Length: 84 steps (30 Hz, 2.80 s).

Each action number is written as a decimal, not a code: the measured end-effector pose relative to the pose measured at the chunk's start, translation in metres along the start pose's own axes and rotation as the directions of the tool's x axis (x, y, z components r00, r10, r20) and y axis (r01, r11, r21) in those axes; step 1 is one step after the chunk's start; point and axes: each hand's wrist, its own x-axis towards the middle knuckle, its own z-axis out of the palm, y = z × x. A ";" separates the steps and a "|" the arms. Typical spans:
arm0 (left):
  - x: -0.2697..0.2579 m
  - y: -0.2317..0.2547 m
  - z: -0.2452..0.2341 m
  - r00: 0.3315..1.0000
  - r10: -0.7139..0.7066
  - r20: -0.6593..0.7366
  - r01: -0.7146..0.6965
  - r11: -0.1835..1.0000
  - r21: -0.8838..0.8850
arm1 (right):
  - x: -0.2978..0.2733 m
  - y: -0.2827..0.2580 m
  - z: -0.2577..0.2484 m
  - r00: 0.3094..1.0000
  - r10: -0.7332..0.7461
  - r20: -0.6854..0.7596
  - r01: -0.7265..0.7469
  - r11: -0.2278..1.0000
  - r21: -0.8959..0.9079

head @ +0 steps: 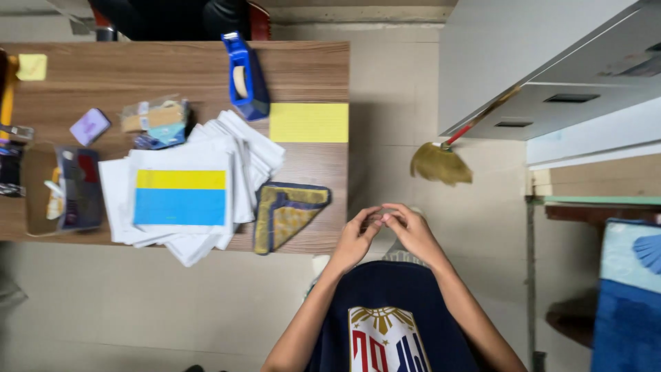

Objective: The person organizes files by placing them into a blue file tray, then sweeps the floor with a broom, and finally stacks papers on the desk.

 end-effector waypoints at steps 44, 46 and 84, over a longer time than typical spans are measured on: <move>-0.100 0.011 -0.529 0.905 -0.017 -0.424 0.293 0.748 0.595 | 0.117 -0.074 0.430 0.954 0.005 -0.300 -0.039 0.993 -0.109; -0.097 0.011 -0.522 0.901 -0.076 -0.428 0.334 0.752 0.568 | 0.118 -0.082 0.430 0.946 0.025 -0.322 -0.050 0.996 -0.070; -0.112 -0.012 -0.506 0.691 0.046 -0.722 0.337 0.862 0.378 | 0.147 -0.090 0.379 0.988 -0.066 -0.141 -0.009 0.879 -0.476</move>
